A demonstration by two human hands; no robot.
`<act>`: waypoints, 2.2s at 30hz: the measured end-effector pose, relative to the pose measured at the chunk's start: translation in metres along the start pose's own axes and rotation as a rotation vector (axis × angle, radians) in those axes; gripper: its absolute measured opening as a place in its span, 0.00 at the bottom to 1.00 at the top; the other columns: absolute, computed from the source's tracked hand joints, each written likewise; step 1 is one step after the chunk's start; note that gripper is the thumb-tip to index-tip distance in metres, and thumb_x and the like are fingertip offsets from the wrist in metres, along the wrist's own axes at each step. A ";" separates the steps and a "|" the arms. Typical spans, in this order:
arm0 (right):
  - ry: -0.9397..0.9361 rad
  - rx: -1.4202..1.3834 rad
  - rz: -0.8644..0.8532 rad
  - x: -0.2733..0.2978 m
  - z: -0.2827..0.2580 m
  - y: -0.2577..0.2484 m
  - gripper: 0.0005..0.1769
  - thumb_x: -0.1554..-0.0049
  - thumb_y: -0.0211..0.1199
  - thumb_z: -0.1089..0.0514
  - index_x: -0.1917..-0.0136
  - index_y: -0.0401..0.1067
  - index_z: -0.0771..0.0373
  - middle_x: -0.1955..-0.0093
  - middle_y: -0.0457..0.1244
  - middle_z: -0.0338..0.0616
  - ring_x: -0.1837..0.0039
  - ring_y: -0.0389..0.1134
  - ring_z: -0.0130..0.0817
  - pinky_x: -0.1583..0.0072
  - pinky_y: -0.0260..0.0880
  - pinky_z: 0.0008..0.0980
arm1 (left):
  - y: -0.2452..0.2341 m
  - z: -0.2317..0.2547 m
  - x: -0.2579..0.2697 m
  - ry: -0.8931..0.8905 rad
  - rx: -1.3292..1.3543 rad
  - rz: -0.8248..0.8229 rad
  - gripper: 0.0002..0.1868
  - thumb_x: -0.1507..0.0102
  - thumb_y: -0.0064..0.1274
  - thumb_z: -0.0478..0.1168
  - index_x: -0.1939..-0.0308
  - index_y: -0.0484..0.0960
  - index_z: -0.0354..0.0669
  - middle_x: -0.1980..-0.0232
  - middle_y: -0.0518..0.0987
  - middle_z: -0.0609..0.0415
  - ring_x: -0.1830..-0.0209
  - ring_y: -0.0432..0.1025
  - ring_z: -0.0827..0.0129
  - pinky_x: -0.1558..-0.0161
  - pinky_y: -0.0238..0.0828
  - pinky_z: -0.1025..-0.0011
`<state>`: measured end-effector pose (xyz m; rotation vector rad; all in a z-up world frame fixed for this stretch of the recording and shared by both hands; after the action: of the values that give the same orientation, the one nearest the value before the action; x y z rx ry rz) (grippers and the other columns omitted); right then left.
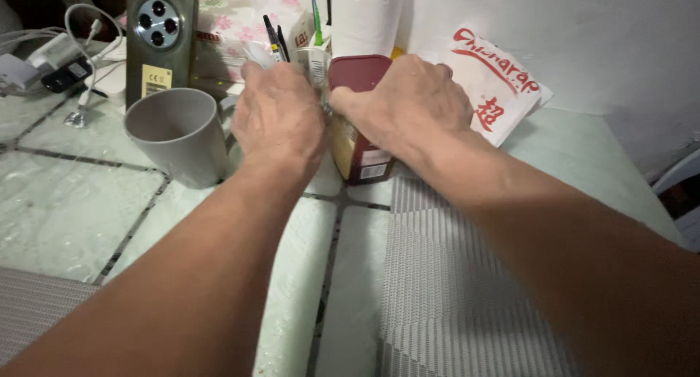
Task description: The person wipes placemats and the table surface with a pink cloth, then carries a mug to the sink area and arranges a container and a bag on the table. They then untangle a power cord, plug it into a power strip, and carry the strip toward a wall outlet.
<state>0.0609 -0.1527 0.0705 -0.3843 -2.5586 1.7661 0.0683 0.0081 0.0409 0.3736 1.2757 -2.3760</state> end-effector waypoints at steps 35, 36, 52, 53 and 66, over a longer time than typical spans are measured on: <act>-0.047 -0.326 0.182 -0.016 0.038 -0.021 0.35 0.49 0.67 0.38 0.44 0.70 0.72 0.50 0.69 0.61 0.49 0.73 0.46 0.49 0.74 0.43 | -0.031 0.062 0.081 0.112 0.247 -0.012 0.38 0.46 0.56 0.28 0.31 0.63 0.39 0.44 0.69 0.33 0.51 0.73 0.35 0.54 0.72 0.47; -0.107 -0.284 0.241 -0.014 0.043 -0.033 0.33 0.48 0.68 0.40 0.45 0.71 0.72 0.52 0.69 0.60 0.50 0.72 0.45 0.49 0.73 0.42 | -0.033 0.066 0.083 0.121 0.246 0.015 0.36 0.45 0.56 0.28 0.33 0.64 0.39 0.43 0.70 0.34 0.52 0.74 0.36 0.54 0.73 0.47; 0.124 -0.256 0.477 0.013 0.162 -0.042 0.39 0.51 0.78 0.52 0.35 0.63 0.75 0.39 0.60 0.65 0.43 0.65 0.51 0.47 0.70 0.41 | -0.037 0.090 0.091 0.163 0.137 0.060 0.21 0.41 0.56 0.35 0.44 0.73 0.36 0.47 0.71 0.35 0.48 0.71 0.40 0.52 0.71 0.49; 0.207 -0.369 0.428 0.010 0.173 -0.036 0.38 0.51 0.77 0.53 0.37 0.62 0.75 0.41 0.60 0.62 0.45 0.66 0.47 0.50 0.71 0.40 | -0.036 0.100 0.098 0.197 0.184 0.063 0.21 0.41 0.57 0.36 0.45 0.74 0.35 0.47 0.71 0.36 0.48 0.72 0.41 0.50 0.71 0.50; 0.475 -1.019 -0.109 -0.002 0.190 0.025 0.16 0.46 0.70 0.54 0.48 0.74 0.63 0.53 0.69 0.39 0.51 0.67 0.29 0.51 0.67 0.34 | 0.095 0.101 0.096 -0.480 0.628 -0.452 0.30 0.42 0.54 0.43 0.40 0.67 0.29 0.43 0.78 0.28 0.42 0.75 0.40 0.41 0.70 0.56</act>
<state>0.0402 -0.3197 -0.0210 -0.5453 -2.7682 0.1547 0.0258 -0.1461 -0.0136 -0.3443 0.4035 -2.9621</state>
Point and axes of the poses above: each hand's wrist, its own x-axis away from the middle knuckle, its own y-axis out of the palm, z = x × y, the point moved 8 cm from there along -x, towards the middle knuckle
